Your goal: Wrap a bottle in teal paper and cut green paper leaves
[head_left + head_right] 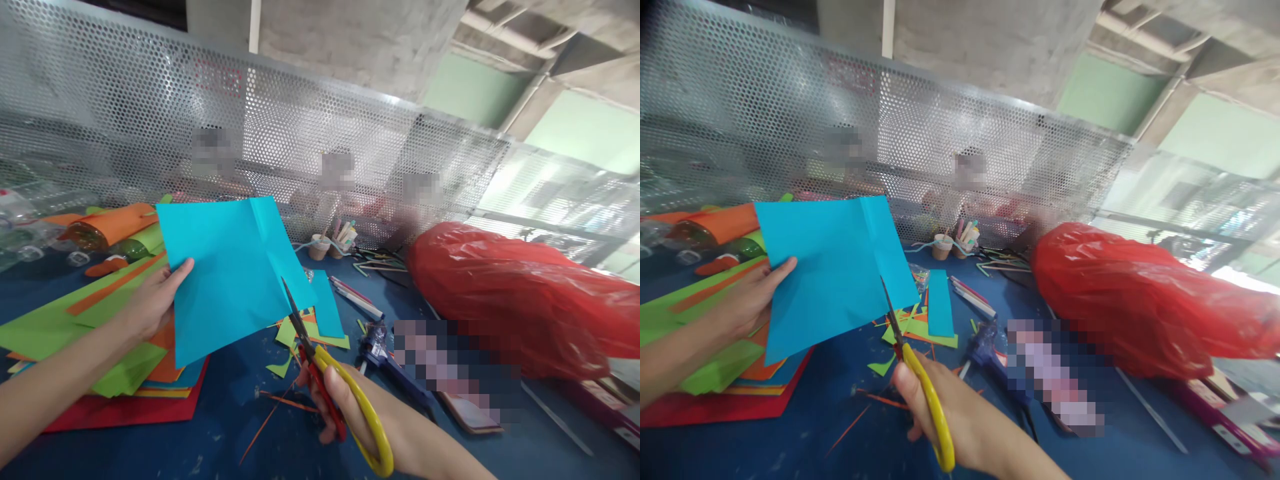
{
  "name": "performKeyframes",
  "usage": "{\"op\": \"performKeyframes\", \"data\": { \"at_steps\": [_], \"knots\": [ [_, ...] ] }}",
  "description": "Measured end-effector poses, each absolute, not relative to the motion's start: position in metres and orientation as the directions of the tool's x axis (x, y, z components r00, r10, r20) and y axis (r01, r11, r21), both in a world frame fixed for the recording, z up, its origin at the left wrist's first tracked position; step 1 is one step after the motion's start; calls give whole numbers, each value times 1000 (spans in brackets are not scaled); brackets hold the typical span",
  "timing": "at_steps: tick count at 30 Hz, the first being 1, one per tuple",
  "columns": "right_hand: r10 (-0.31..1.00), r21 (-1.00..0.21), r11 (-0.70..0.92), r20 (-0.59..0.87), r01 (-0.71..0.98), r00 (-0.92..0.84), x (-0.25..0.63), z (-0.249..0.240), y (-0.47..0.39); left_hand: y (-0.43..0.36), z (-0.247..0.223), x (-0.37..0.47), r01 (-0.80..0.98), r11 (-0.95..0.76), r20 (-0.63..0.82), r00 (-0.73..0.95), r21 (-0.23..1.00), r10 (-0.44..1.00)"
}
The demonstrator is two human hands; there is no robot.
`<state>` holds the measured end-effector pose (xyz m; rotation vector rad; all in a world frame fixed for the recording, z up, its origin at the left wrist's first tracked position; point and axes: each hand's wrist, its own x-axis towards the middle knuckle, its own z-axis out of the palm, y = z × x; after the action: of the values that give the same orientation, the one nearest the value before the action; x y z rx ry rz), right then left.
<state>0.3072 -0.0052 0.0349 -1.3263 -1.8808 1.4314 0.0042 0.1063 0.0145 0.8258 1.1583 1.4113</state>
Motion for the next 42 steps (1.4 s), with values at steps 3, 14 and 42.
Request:
{"op": "performKeyframes", "data": {
  "at_steps": [3, 14, 42],
  "knots": [
    [860, -872, 49, -211, 488, -464, 306, 34, -3, 106, 13, 3, -310, 49, -105, -167, 950, 980],
    [859, -875, 124, -142, 468, -492, 306, 25, 5, 109, 12, 0, -327, 7, -55, -140, 945, 989],
    [903, -930, -16, -171, 368, -394, 305, 7, 9, 104, 16, 3, -337, -14, -40, -152, 941, 988]
  ]
}}
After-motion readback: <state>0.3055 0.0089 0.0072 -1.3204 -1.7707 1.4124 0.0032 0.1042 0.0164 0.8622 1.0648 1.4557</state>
